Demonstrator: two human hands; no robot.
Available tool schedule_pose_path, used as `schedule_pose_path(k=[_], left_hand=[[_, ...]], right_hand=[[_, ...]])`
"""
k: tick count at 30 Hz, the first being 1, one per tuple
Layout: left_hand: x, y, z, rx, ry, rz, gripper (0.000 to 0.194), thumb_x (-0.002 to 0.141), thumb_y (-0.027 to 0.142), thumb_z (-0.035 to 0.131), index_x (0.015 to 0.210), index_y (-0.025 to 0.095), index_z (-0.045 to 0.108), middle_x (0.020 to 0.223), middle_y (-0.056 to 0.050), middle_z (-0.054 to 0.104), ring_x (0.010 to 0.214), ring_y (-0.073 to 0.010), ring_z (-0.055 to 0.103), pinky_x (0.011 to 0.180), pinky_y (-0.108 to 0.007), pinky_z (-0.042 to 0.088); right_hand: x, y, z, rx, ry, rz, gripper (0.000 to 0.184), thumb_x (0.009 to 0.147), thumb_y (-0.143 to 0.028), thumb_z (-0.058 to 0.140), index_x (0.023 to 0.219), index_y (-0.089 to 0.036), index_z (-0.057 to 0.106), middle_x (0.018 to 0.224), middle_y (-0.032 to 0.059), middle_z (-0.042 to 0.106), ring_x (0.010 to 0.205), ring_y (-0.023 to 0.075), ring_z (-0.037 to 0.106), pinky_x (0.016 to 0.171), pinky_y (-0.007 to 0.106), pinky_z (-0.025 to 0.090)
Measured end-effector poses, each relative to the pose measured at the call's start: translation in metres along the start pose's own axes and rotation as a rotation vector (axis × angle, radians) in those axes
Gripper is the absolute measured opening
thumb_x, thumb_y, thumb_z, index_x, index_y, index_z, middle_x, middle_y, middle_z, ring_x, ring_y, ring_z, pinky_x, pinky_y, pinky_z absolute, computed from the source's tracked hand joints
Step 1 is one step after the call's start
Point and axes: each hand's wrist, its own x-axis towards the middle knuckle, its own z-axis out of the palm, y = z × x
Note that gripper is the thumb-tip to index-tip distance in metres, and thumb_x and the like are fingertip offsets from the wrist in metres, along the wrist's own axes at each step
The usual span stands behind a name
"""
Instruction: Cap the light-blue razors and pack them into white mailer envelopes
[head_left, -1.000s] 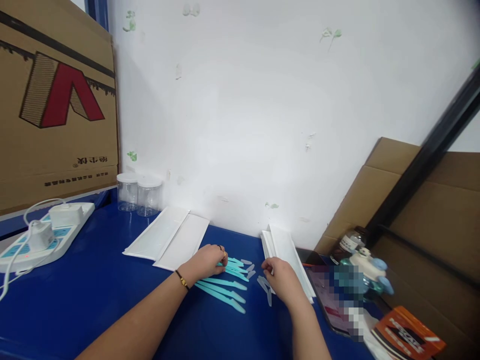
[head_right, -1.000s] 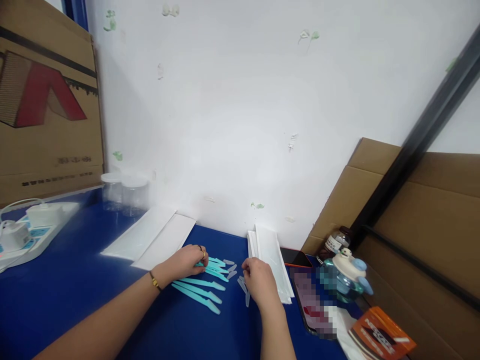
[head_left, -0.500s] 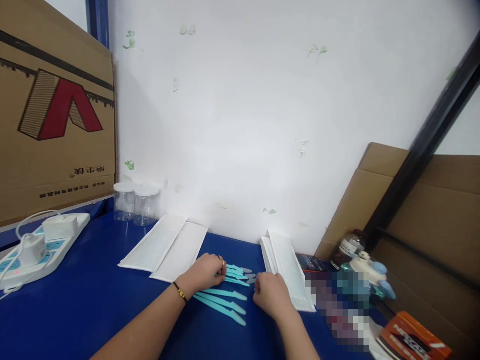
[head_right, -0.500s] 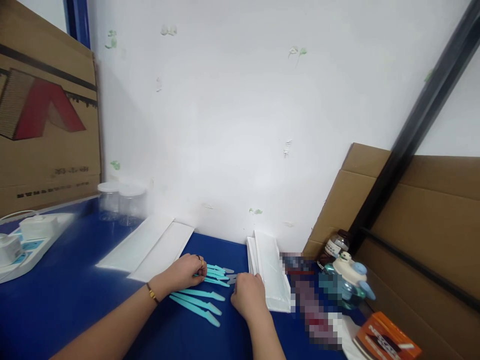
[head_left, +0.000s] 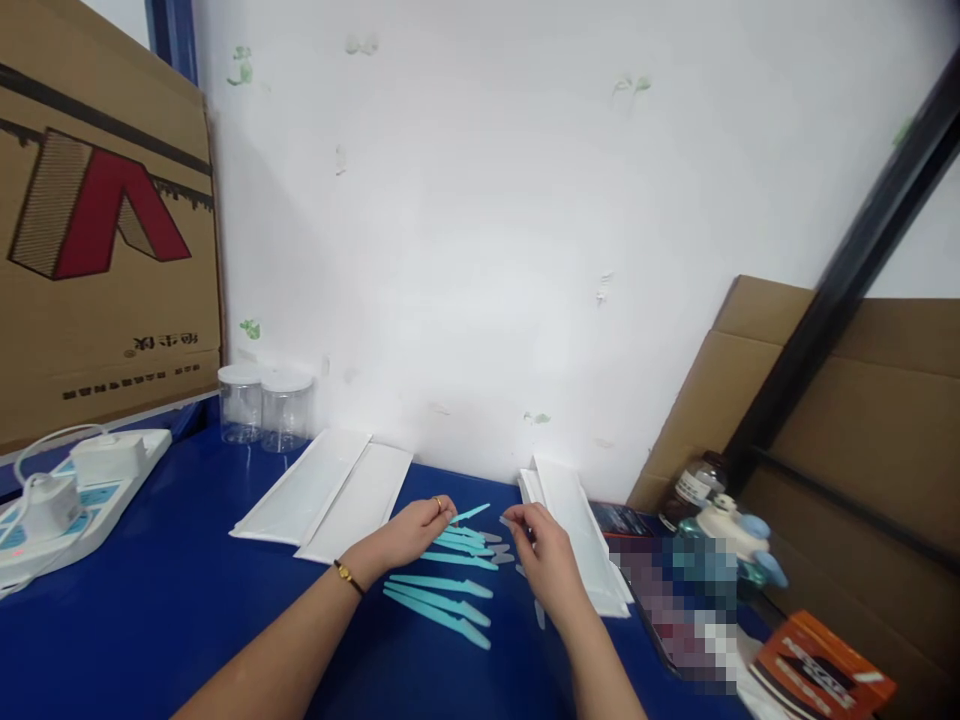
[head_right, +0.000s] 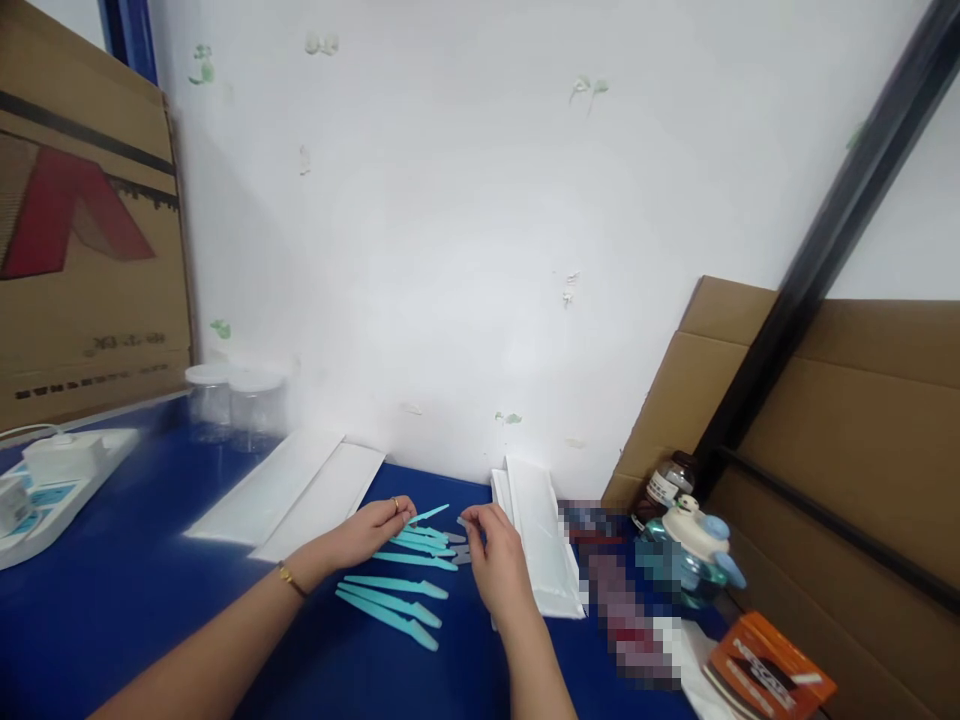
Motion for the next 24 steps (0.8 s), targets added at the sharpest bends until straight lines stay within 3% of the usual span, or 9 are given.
schedule_pose_path(k=[5, 9, 16, 24], left_hand=[[-0.002, 0.013, -0.006, 0.038, -0.092, 0.071, 0.046, 0.094, 0.042, 0.025, 0.085, 0.019, 0.063, 0.087, 0.0, 0.059, 0.084, -0.0134, 0.053, 0.077, -0.022, 0.04], [-0.004, 0.017, -0.007, 0.053, -0.113, 0.115, 0.043, 0.094, 0.04, 0.029, 0.085, 0.021, 0.066, 0.088, 0.0, 0.061, 0.086, -0.0133, 0.054, 0.079, -0.021, 0.039], [-0.005, 0.018, -0.006, 0.086, -0.099, 0.138, 0.043, 0.094, 0.04, 0.03, 0.085, 0.021, 0.067, 0.086, 0.0, 0.062, 0.087, -0.0133, 0.054, 0.079, -0.02, 0.039], [-0.006, 0.027, -0.002, 0.233, -0.155, 0.158, 0.041, 0.094, 0.038, 0.031, 0.086, 0.023, 0.068, 0.082, 0.0, 0.061, 0.08, -0.0137, 0.055, 0.072, -0.021, 0.038]], right_hand=[[-0.001, -0.01, -0.004, 0.095, 0.047, -0.045, 0.022, 0.089, -0.027, 0.04, 0.092, -0.02, 0.061, 0.094, 0.0079, 0.062, 0.091, 0.0192, 0.057, 0.082, 0.028, 0.044], [-0.001, -0.015, -0.004, 0.14, 0.053, -0.066, 0.022, 0.09, -0.027, 0.041, 0.093, -0.021, 0.062, 0.096, 0.0068, 0.062, 0.093, 0.0183, 0.057, 0.084, 0.028, 0.044], [-0.002, -0.018, -0.002, 0.164, -0.018, -0.042, 0.023, 0.089, -0.028, 0.043, 0.09, -0.02, 0.064, 0.092, 0.0072, 0.063, 0.089, 0.0185, 0.058, 0.08, 0.028, 0.045], [-0.004, -0.015, 0.002, 0.182, -0.174, -0.043, 0.02, 0.085, -0.024, 0.048, 0.088, -0.023, 0.068, 0.084, 0.0031, 0.065, 0.076, 0.0161, 0.059, 0.065, 0.026, 0.045]])
